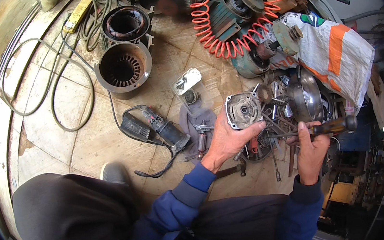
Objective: The person assembles a small electric motor by inserting a rotor into a stator housing and attaching a metal end cap. They handle the components by hand, aligning and pressing parts together in a cluttered workshop.
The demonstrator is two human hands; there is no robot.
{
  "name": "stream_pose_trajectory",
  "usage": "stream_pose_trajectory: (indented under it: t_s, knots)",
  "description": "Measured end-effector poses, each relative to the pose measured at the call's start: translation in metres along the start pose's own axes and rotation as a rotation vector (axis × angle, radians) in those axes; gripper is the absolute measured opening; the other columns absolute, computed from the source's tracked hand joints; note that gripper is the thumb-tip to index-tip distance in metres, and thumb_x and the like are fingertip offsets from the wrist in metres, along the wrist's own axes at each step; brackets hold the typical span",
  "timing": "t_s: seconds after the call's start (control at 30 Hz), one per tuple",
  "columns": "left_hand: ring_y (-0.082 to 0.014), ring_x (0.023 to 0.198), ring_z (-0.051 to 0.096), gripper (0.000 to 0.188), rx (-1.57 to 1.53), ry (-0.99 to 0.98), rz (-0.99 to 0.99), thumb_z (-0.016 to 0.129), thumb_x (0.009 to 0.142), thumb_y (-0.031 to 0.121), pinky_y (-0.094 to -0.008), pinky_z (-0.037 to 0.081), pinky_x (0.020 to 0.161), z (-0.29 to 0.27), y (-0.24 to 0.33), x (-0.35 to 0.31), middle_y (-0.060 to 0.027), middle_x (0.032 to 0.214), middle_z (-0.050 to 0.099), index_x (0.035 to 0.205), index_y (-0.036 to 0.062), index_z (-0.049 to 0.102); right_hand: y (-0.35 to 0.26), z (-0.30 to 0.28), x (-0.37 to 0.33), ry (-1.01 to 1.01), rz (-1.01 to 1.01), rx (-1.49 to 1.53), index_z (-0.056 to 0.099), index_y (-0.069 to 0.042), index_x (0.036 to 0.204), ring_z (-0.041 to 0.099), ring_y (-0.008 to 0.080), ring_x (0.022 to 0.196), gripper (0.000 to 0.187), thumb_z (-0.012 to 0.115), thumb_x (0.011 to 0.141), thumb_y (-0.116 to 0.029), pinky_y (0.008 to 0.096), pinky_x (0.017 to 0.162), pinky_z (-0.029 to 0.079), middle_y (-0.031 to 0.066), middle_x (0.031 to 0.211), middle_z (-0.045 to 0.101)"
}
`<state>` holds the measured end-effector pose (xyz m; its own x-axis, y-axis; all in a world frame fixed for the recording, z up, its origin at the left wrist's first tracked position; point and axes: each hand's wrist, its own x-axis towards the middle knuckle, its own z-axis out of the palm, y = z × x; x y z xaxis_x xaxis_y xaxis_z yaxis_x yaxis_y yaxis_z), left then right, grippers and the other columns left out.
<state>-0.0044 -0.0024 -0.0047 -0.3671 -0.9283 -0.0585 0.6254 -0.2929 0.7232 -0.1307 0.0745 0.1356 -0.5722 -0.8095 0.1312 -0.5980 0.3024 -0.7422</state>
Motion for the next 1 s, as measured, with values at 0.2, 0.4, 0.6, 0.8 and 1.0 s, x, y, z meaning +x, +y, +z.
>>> stream_pose_trajectory:
  t_s: [0.2, 0.4, 0.6, 0.8, 1.0]
  knots:
    - [-0.0175, 0.107, 0.062, 0.071, -0.097, -0.101, 0.079, 0.089, 0.07, 0.018, -0.0329, 0.049, 0.097, 0.024, 0.042, -0.008, -0.0114, 0.116, 0.065, 0.127, -0.0033, 0.053, 0.057, 0.024, 0.005, -0.437, -0.058, -0.647, 0.066, 0.006, 0.093, 0.069, 0.0266, 0.07, 0.018, 0.069, 0.091, -0.012, 0.0373, 0.066, 0.055, 0.0165, 0.075, 0.069]
    - [-0.0297, 0.119, 0.059, 0.089, -0.096, -0.279, 0.103, 0.089, 0.07, 0.029, -0.0385, 0.046, 0.104, 0.056, 0.051, -0.029, -0.0183, 0.128, 0.056, 0.138, -0.0028, 0.042, 0.104, 0.091, -0.037, -0.852, 0.058, -0.814, 0.067, 0.008, 0.091, 0.07, 0.0352, 0.077, 0.024, 0.07, 0.09, -0.015, 0.0438, 0.071, 0.056, 0.0239, 0.079, 0.069]
    - [-0.0379, 0.119, 0.057, 0.091, -0.024, -0.378, 0.147, 0.085, 0.074, 0.03, -0.0423, 0.046, 0.102, 0.056, 0.045, -0.034, -0.0213, 0.128, 0.052, 0.143, -0.0008, 0.036, 0.134, 0.132, -0.06, -0.939, 0.213, -0.873, 0.068, 0.01, 0.089, 0.072, 0.0438, 0.084, 0.029, 0.071, 0.088, -0.019, 0.0503, 0.077, 0.056, 0.0314, 0.082, 0.069]
    - [-0.0301, 0.117, 0.059, 0.086, 0.039, -0.369, 0.123, 0.087, 0.072, 0.029, -0.0384, 0.046, 0.102, 0.059, 0.049, -0.034, -0.0174, 0.126, 0.054, 0.139, -0.0013, 0.041, 0.177, 0.129, -0.057, -0.916, 0.507, -0.743, 0.069, 0.008, 0.09, 0.067, 0.0511, 0.092, 0.029, 0.071, 0.087, -0.02, 0.0529, 0.082, 0.056, 0.0355, 0.093, 0.068]
    - [-0.0318, 0.114, 0.059, 0.086, 0.011, -0.352, 0.12, 0.086, 0.073, 0.03, -0.0403, 0.047, 0.099, 0.058, 0.046, -0.032, -0.0185, 0.123, 0.053, 0.139, -0.0012, 0.041, 0.169, 0.144, -0.064, -0.777, 0.284, -0.912, 0.069, 0.007, 0.088, 0.067, 0.0504, 0.093, 0.022, 0.071, 0.084, -0.014, 0.0517, 0.082, 0.056, 0.0353, 0.095, 0.068]
